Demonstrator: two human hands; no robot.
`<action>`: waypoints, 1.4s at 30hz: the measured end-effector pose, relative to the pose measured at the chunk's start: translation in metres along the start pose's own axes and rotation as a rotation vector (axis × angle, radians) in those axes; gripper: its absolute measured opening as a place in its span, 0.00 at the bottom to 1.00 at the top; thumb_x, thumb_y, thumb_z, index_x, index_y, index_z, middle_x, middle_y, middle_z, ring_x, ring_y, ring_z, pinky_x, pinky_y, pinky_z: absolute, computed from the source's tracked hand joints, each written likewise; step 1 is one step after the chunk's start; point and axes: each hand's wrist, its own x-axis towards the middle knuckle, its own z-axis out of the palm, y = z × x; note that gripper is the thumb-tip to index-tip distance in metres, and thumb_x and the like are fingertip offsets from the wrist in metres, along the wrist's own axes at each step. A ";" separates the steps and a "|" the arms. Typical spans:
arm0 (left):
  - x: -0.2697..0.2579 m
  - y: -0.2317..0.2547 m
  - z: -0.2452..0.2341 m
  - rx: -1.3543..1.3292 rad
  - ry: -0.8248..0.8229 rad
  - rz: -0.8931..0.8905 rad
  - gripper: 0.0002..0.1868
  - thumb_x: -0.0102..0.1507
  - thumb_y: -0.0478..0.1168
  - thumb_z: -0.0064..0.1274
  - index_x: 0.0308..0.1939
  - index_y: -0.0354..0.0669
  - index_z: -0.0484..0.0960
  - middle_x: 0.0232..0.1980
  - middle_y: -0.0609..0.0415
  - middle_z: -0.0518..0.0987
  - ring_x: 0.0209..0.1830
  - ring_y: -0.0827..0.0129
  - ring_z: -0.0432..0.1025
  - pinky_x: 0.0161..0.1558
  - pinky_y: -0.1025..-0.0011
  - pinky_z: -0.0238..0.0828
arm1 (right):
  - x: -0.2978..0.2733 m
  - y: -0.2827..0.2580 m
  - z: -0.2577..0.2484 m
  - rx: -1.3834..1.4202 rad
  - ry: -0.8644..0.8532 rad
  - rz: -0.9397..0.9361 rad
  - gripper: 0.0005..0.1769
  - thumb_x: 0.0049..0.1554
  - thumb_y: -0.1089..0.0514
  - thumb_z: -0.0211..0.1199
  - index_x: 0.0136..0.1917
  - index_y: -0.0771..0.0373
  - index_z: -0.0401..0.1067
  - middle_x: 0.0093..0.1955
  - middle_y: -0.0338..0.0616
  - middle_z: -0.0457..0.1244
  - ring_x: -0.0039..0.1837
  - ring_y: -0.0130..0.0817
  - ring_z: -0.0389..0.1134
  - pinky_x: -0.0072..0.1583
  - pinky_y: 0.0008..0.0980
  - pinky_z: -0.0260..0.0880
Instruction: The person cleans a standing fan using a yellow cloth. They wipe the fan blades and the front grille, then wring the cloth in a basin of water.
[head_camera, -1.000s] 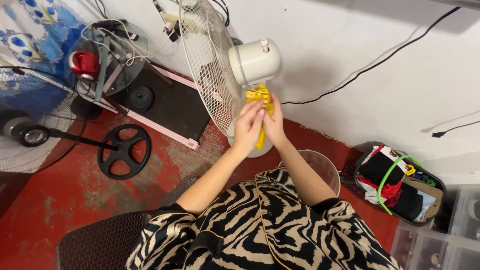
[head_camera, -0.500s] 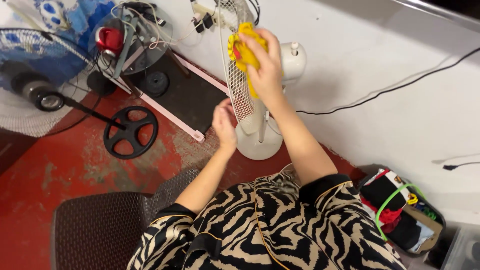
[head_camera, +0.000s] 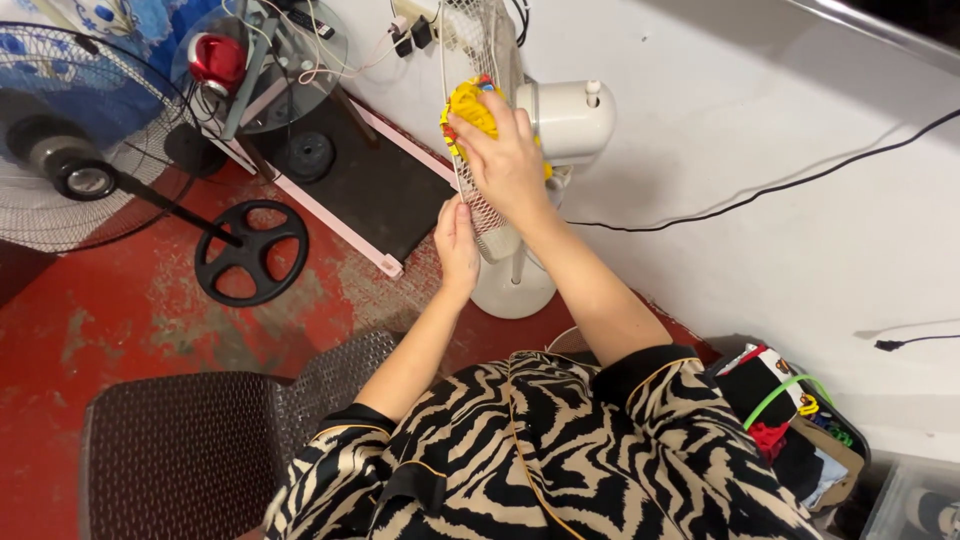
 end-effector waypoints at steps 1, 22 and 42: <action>-0.001 -0.002 -0.001 0.000 0.002 0.000 0.17 0.76 0.41 0.41 0.59 0.32 0.80 0.46 0.54 0.75 0.44 0.71 0.67 0.51 0.72 0.66 | -0.003 -0.001 -0.001 0.001 -0.001 -0.002 0.18 0.60 0.59 0.67 0.63 0.48 0.79 0.70 0.47 0.60 0.59 0.50 0.63 0.59 0.43 0.70; 0.013 -0.026 -0.008 -0.347 0.027 -0.286 0.16 0.74 0.45 0.43 0.39 0.38 0.80 0.30 0.67 0.69 0.25 0.85 0.56 0.25 0.81 0.50 | -0.113 -0.018 -0.002 -0.112 0.029 -0.027 0.24 0.51 0.57 0.76 0.61 0.47 0.79 0.63 0.48 0.59 0.54 0.48 0.63 0.54 0.41 0.70; -0.013 -0.020 -0.005 -0.186 0.080 -0.027 0.18 0.77 0.45 0.36 0.54 0.35 0.78 0.46 0.58 0.74 0.48 0.75 0.69 0.54 0.75 0.67 | -0.154 0.065 0.021 0.815 0.029 0.654 0.10 0.61 0.62 0.63 0.56 0.65 0.75 0.67 0.51 0.65 0.70 0.39 0.64 0.72 0.33 0.59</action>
